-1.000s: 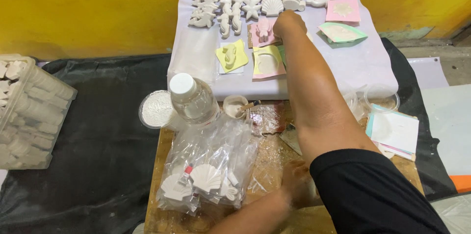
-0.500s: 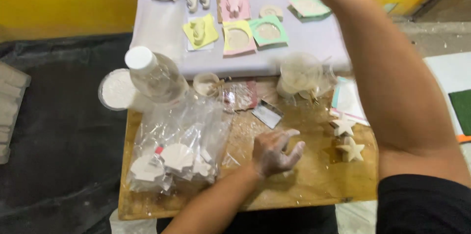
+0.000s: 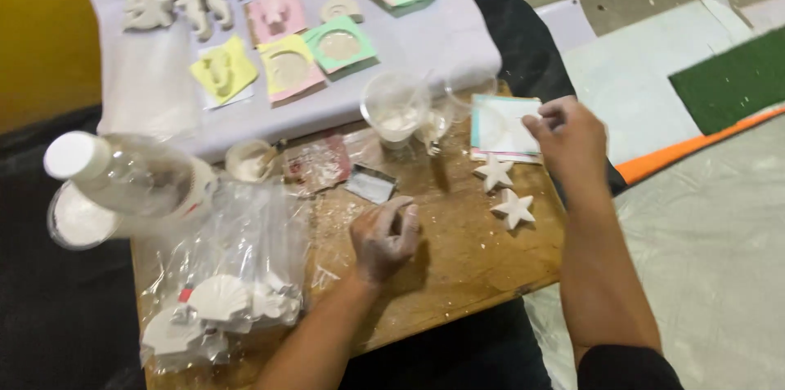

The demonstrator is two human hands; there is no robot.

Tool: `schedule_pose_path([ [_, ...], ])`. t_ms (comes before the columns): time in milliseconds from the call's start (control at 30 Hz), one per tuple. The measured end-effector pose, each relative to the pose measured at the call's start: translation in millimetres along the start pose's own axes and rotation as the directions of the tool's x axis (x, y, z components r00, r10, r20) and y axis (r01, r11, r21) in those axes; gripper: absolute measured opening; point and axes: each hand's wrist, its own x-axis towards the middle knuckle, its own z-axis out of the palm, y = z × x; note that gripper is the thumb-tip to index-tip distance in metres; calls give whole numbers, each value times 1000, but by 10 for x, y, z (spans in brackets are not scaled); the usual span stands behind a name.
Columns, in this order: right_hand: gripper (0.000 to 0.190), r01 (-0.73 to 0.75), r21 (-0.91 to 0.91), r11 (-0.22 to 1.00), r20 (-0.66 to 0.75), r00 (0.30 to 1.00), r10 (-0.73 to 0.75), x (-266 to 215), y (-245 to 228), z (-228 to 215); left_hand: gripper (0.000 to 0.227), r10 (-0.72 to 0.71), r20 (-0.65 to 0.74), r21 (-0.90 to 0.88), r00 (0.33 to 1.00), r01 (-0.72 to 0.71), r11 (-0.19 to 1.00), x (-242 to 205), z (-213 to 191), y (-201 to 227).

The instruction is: Packaging molded plaster shapes into plastic bags and paper holders.

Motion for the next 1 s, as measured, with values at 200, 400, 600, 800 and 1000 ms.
schedule_pose_path([
  [200, 91, -84, -175, 981, 231, 965, 124, -69, -472, -143, 14, -46, 27, -65, 999, 48, 997, -262, 149, -267],
  [400, 98, -73, -192, 979, 279, 952, 126, 28, -416, -95, 12, -49, 19, -53, 999, 50, 997, 31, 7, 33],
  [600, 98, -90, -199, 976, 259, 955, 141, 14, -510, -111, 13, -71, 6, -71, 997, 71, 995, -209, 114, -188],
  [800, 88, -35, -275, 961, 303, 945, 121, -6, -443, -23, 13, -63, 9, -70, 998, 64, 995, -169, 65, -140],
  [1000, 82, -25, -281, 959, 296, 949, 112, -11, -511, -57, 13, -72, 14, -76, 997, 73, 994, -172, 63, -150],
])
